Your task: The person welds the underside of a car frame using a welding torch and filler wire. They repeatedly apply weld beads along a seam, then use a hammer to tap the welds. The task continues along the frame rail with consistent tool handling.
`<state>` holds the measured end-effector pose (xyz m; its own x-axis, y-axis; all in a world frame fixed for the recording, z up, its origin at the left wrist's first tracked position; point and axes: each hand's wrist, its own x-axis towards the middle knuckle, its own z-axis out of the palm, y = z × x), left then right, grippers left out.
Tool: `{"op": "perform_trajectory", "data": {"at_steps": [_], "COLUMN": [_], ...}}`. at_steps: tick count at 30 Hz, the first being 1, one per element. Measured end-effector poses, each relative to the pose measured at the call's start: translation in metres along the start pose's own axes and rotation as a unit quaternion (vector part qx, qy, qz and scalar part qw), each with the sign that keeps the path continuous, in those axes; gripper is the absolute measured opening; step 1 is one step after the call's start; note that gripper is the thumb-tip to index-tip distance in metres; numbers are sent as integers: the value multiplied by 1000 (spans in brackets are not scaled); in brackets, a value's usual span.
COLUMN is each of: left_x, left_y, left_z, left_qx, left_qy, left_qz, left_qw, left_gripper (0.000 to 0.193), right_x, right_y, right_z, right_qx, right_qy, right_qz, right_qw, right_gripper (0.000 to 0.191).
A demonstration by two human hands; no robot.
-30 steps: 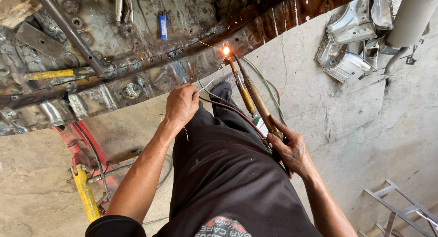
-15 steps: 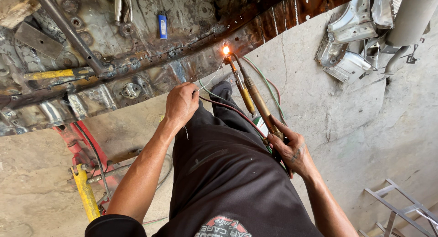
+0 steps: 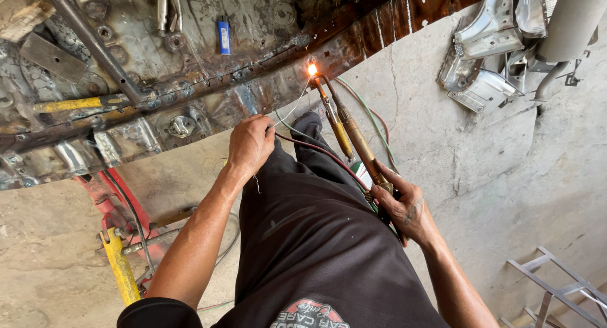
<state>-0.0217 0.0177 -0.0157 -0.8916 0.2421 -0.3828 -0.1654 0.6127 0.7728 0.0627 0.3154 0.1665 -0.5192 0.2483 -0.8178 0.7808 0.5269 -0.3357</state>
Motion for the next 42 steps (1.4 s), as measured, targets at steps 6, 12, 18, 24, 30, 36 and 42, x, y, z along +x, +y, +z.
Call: {"op": "perform_trajectory", "data": {"at_steps": [6,12,18,24,30,36,42], "left_x": [0,-7,-9,-5,-4,-9,-10], "left_y": [2,10,6,3,8,6,3], "left_z": [-2,-11,-19,-28,-34,-27,-22], "left_qx": [8,1,-15,11,18,16,5], "left_qy": [6,40,44,51,23,51,37], "left_qz": [5,21,12,17,-34,-7,-46], "left_qw": [1000,999,999,999,999,999,998], "left_gripper": [13,11,12,11,9,9,9], "right_x": [0,-7,-21,-25,-7,5,9], "right_y": [-1,1,15,28,16,0,-3], "right_z": [0,-8,-21,-21,-9,-4,-5], "right_qx": [21,49,123,152,70,45,37], "right_qy": [-4,-11,11,5,-17,-44,-51], "right_qz": [-12,23,-124,-130,-30,-41,-29], "right_qw": [1000,998,985,980,997,997,998], "right_gripper": [66,65,62,63,64,64,63]}}
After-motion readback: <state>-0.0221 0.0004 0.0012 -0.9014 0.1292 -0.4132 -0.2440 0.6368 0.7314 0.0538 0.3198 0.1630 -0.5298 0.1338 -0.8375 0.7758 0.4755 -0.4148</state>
